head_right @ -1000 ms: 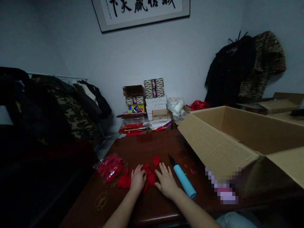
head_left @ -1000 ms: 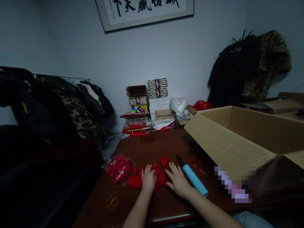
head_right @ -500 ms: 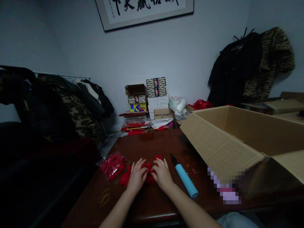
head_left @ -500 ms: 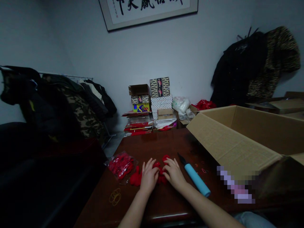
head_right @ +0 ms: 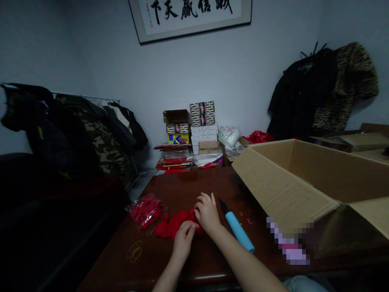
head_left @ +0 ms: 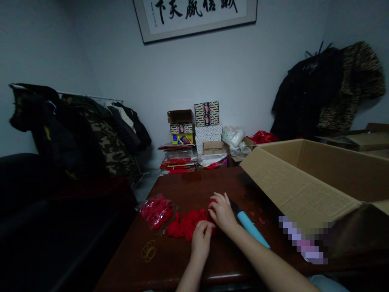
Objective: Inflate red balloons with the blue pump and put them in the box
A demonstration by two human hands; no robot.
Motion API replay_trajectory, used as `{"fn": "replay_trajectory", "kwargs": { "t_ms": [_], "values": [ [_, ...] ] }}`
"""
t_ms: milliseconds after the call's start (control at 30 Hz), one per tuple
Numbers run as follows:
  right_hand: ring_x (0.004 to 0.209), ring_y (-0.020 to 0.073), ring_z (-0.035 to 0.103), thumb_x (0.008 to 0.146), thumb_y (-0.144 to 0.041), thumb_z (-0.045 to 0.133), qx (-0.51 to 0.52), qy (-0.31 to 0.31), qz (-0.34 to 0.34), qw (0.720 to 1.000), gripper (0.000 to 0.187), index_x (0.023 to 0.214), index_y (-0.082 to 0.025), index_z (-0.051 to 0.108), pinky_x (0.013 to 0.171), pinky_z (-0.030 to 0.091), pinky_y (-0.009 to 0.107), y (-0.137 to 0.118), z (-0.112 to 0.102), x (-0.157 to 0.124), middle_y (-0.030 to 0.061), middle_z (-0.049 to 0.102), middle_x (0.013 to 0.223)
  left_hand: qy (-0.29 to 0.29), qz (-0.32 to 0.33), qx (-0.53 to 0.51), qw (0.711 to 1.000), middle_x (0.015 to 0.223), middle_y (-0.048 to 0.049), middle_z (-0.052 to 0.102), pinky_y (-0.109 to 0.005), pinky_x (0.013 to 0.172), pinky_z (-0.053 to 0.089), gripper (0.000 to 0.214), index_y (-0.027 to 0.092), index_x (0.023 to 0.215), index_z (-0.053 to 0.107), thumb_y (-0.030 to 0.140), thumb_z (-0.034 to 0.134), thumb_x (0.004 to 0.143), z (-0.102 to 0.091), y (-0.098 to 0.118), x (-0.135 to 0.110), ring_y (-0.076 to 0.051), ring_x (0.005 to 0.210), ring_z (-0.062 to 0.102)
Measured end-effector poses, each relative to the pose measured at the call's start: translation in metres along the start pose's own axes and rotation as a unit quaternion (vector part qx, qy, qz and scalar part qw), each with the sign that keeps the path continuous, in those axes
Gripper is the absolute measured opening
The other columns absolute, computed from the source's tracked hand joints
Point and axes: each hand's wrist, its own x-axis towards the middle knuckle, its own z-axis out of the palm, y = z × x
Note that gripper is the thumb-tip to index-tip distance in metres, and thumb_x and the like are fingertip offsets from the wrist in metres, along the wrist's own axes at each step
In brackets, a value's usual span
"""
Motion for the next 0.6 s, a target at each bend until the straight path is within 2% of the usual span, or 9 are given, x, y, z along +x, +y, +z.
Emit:
{"fn": "replay_trajectory", "kwargs": {
  "t_ms": [67, 133, 200, 267, 400, 500, 600],
  "values": [
    [0.125, 0.0235, 0.032, 0.076, -0.02, 0.053, 0.001, -0.003, -0.011, 1.0, 0.012, 0.082, -0.023, 0.062, 0.107, 0.004, 0.051, -0.003, -0.001, -0.001, 0.0054, 0.054, 0.117, -0.012, -0.124, -0.148, 0.981, 0.091, -0.0098, 0.065, -0.041, 0.087, 0.042, 0.026, 0.018, 0.081, 0.067, 0.041, 0.054, 0.076, 0.005, 0.0, 0.004, -0.025, 0.092, 0.058],
    [0.125, 0.0232, 0.032, 0.076, -0.021, 0.053, 0.003, -0.01, -0.022, 1.0, 0.011, 0.082, -0.024, 0.063, 0.107, 0.004, 0.05, -0.006, 0.0, -0.006, 0.0049, 0.054, 0.117, -0.009, -0.238, -0.298, 0.924, 0.098, -0.01, 0.065, -0.039, 0.083, 0.044, 0.032, 0.017, 0.091, 0.064, 0.044, 0.05, 0.08, 0.008, 0.001, 0.008, -0.023, 0.094, 0.059],
    [0.126, 0.023, 0.031, 0.076, -0.021, 0.054, 0.005, -0.02, -0.028, 0.999, 0.012, 0.082, -0.024, 0.063, 0.107, 0.004, 0.05, -0.008, 0.003, -0.013, 0.0047, 0.055, 0.117, -0.004, -0.298, -0.405, 0.865, 0.099, -0.0099, 0.065, -0.036, 0.079, 0.045, 0.032, 0.016, 0.092, 0.062, 0.043, 0.049, 0.082, 0.009, 0.001, 0.012, -0.02, 0.091, 0.06],
    [0.126, 0.0228, 0.031, 0.075, -0.021, 0.054, 0.007, -0.032, -0.03, 0.999, 0.013, 0.084, -0.025, 0.064, 0.108, 0.004, 0.05, -0.008, 0.006, -0.021, 0.0045, 0.054, 0.118, 0.007, -0.324, -0.454, 0.83, 0.089, -0.0082, 0.066, -0.032, 0.074, 0.047, 0.024, 0.016, 0.089, 0.061, 0.036, 0.053, 0.081, 0.009, -0.001, 0.016, -0.017, 0.082, 0.062],
    [0.127, 0.0223, 0.03, 0.071, -0.022, 0.056, 0.009, -0.057, -0.031, 0.998, 0.024, 0.094, -0.027, 0.063, 0.107, 0.008, 0.049, -0.006, 0.009, -0.034, 0.0034, 0.051, 0.125, 0.041, -0.336, -0.478, 0.811, 0.077, -0.004, 0.066, -0.025, 0.063, 0.047, 0.014, 0.015, 0.088, 0.061, 0.021, 0.061, 0.076, 0.007, -0.006, 0.021, -0.013, 0.065, 0.061],
    [0.128, 0.0204, 0.029, 0.073, -0.026, 0.056, -0.002, -0.068, -0.023, 0.997, 0.027, 0.099, -0.03, 0.062, 0.108, 0.011, 0.045, -0.004, 0.006, -0.038, 0.0007, 0.048, 0.129, 0.046, -0.332, -0.492, 0.803, 0.083, -0.0054, 0.068, -0.023, 0.06, 0.047, 0.016, 0.014, 0.09, 0.062, 0.018, 0.062, 0.075, 0.003, -0.008, 0.025, -0.012, 0.067, 0.062],
    [0.129, 0.0194, 0.028, 0.077, -0.028, 0.053, -0.036, -0.064, 0.018, 0.997, 0.026, 0.101, -0.03, 0.061, 0.108, 0.007, 0.045, 0.005, 0.004, -0.042, 0.0008, 0.046, 0.13, 0.052, -0.314, -0.522, 0.792, 0.092, -0.0059, 0.068, -0.026, 0.069, 0.05, 0.017, 0.015, 0.092, 0.062, 0.016, 0.062, 0.075, -0.004, -0.006, 0.028, -0.014, 0.078, 0.064]
  ]
}}
